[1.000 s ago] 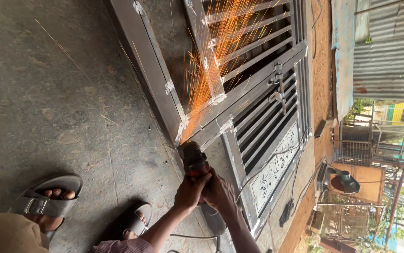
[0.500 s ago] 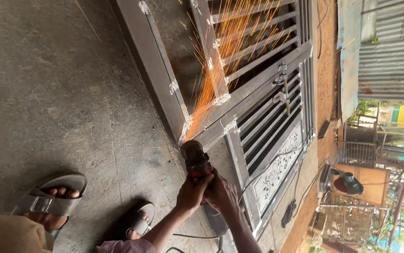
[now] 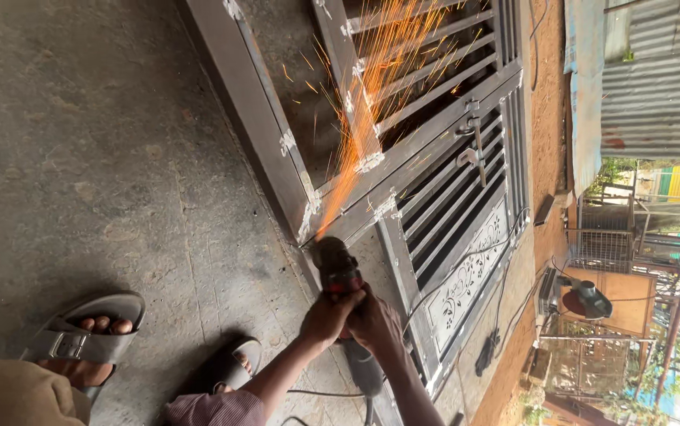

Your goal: The person uses an angle grinder to grind weld seams and edges of a decorative metal gate frame lying on the ground, producing sparks while moving the grinder along different frame sections and repositioning around the workpiece.

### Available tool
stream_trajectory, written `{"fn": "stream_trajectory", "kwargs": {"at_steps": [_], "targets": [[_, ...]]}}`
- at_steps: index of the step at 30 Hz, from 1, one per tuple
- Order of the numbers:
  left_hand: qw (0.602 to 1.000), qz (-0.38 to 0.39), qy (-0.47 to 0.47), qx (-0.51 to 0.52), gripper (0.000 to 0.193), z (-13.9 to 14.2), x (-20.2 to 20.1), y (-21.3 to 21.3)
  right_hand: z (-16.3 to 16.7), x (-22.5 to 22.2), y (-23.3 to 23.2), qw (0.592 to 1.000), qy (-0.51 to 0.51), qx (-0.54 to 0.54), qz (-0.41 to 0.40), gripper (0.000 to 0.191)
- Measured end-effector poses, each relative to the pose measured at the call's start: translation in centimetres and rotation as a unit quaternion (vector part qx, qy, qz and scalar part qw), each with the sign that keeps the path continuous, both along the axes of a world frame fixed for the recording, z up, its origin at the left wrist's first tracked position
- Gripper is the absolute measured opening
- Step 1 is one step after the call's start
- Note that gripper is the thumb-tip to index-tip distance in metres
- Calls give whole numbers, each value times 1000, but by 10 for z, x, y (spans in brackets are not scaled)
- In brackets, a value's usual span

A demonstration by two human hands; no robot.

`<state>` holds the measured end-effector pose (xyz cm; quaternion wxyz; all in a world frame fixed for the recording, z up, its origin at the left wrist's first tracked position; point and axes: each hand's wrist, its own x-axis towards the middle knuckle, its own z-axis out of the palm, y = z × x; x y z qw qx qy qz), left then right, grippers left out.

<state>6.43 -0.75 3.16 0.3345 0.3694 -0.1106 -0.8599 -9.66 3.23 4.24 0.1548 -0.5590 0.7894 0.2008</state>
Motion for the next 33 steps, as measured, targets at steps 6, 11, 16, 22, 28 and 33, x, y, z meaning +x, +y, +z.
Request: {"fn": "stream_trajectory", "kwargs": {"at_steps": [6, 11, 16, 22, 28, 33], "targets": [[994, -106, -8, 12, 65, 11, 1, -6, 0, -10, 3, 999, -11, 27, -35, 52], [997, 45, 66, 12, 64, -2, -12, 2, -4, -2, 6, 999, -48, -16, 11, 53], [996, -31, 82, 34, 62, 1, -26, -3, 4, -11, 1, 999, 3, 39, -21, 54], [991, -108, 57, 57, 63, -1, -32, 2, 11, -9, 3, 999, -41, 15, -24, 55], [986, -129, 57, 91, 67, -18, -38, 7, 12, 5, -6, 999, -40, 11, -3, 61], [978, -194, 47, 68, 67, -15, -47, 0, 37, 12, -21, 999, -37, 9, -13, 52]]}}
